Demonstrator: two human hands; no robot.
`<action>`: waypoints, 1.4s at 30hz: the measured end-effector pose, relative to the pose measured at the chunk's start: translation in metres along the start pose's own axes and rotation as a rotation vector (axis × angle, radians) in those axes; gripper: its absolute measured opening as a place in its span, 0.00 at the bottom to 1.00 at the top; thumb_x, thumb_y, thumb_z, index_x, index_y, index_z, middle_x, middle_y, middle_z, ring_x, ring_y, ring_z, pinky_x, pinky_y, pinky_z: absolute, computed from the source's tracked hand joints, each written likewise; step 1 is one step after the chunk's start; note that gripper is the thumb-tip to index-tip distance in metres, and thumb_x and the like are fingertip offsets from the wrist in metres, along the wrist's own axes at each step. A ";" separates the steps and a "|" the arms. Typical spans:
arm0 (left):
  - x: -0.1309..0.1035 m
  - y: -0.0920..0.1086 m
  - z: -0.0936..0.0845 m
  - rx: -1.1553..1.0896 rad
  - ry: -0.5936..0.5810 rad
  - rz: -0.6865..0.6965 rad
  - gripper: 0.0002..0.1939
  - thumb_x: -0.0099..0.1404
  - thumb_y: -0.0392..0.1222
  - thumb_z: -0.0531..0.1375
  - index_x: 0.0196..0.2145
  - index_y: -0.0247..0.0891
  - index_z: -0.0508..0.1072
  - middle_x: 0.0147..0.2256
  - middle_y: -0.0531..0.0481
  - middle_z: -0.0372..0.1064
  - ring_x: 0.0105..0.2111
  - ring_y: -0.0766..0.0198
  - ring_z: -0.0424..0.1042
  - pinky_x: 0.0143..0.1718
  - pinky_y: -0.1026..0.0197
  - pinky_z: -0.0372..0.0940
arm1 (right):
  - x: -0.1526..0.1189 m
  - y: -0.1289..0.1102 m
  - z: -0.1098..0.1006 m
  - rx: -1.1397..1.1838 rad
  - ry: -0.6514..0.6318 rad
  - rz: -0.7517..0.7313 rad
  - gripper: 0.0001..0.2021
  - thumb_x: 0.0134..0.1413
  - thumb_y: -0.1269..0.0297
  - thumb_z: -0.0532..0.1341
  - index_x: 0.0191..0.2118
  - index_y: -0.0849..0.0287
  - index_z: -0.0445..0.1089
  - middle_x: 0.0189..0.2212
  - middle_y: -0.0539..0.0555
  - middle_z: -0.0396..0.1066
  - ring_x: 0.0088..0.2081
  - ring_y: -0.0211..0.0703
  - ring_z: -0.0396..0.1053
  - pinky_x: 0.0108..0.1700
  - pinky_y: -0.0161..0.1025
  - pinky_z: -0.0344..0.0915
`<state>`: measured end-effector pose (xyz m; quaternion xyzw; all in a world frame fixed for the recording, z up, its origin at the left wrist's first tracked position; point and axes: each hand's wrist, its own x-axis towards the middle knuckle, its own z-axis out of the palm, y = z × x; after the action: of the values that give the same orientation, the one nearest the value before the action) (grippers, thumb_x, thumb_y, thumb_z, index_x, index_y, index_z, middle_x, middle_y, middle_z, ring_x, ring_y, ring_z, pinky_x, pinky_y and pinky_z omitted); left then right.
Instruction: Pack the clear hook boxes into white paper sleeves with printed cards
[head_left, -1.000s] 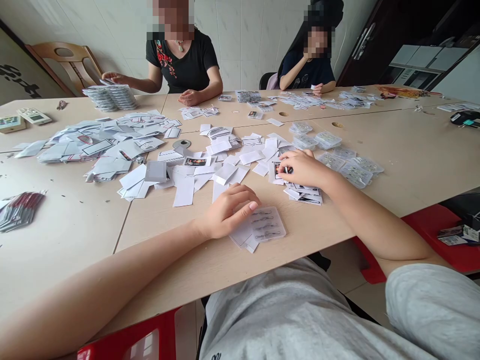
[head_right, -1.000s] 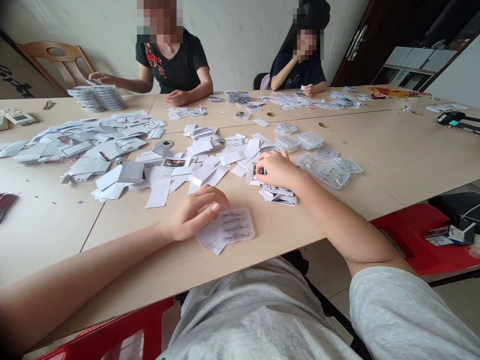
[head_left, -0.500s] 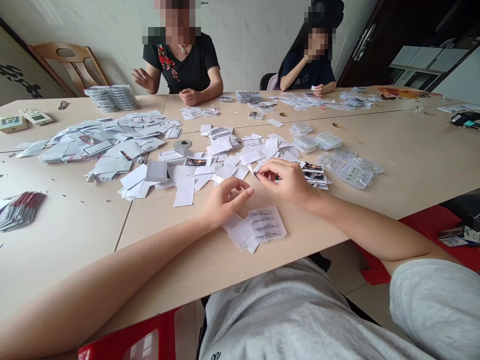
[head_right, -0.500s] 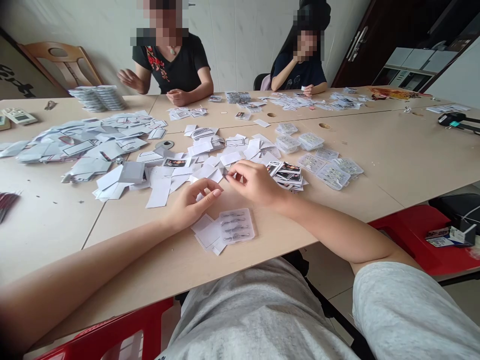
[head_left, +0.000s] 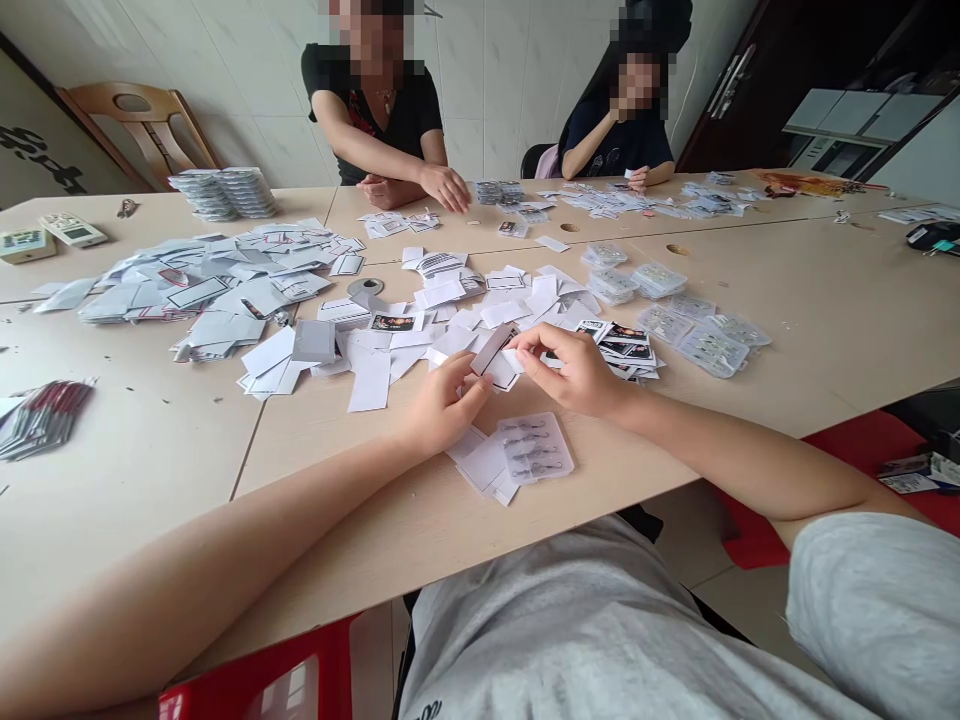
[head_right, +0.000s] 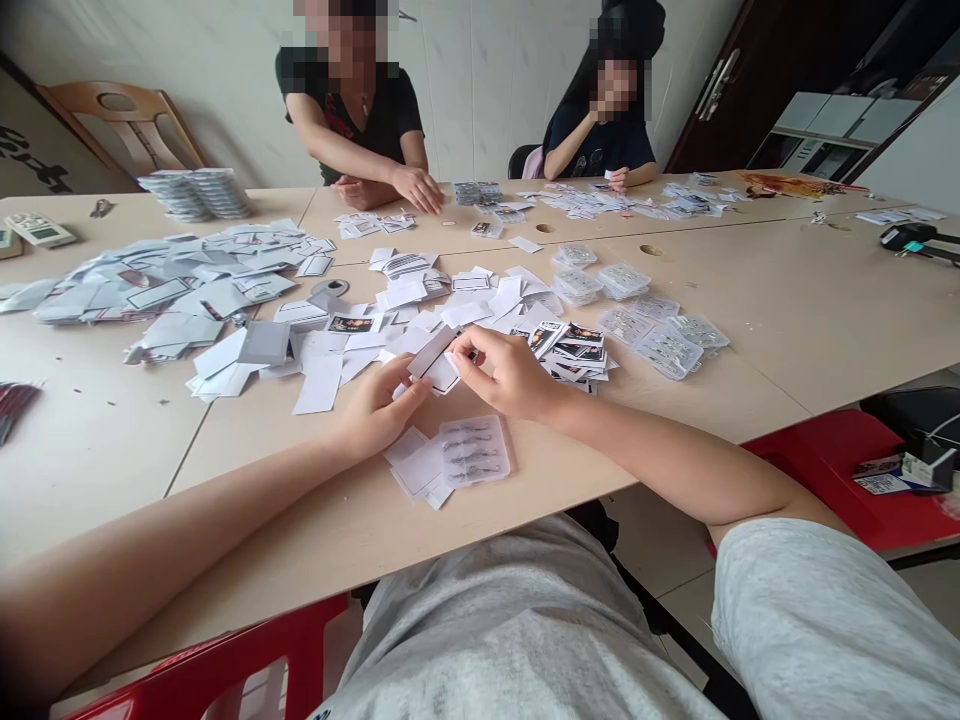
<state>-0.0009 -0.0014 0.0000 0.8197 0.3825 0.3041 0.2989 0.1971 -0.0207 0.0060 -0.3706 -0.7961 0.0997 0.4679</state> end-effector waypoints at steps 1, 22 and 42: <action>0.000 0.001 0.000 0.017 0.004 -0.011 0.10 0.65 0.43 0.51 0.31 0.36 0.67 0.29 0.52 0.61 0.30 0.65 0.61 0.32 0.62 0.57 | 0.000 0.000 0.000 0.021 0.006 0.035 0.04 0.59 0.67 0.55 0.34 0.58 0.64 0.30 0.51 0.71 0.31 0.36 0.68 0.34 0.34 0.64; 0.002 0.002 0.003 0.205 0.095 -0.057 0.10 0.59 0.39 0.52 0.23 0.40 0.53 0.23 0.56 0.54 0.24 0.66 0.56 0.28 0.62 0.53 | -0.005 0.012 0.004 0.188 0.002 0.251 0.10 0.65 0.55 0.46 0.36 0.54 0.56 0.24 0.49 0.57 0.35 0.44 0.65 0.37 0.41 0.65; 0.001 0.004 0.001 0.134 0.063 -0.126 0.05 0.60 0.41 0.50 0.29 0.38 0.63 0.26 0.53 0.62 0.26 0.64 0.61 0.29 0.61 0.56 | 0.009 0.020 0.001 0.832 0.218 0.713 0.05 0.56 0.60 0.51 0.32 0.54 0.54 0.28 0.48 0.67 0.30 0.38 0.70 0.29 0.36 0.68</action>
<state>0.0015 -0.0029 0.0025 0.8022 0.4621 0.2838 0.2498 0.2035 -0.0003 0.0017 -0.4091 -0.4619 0.5188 0.5917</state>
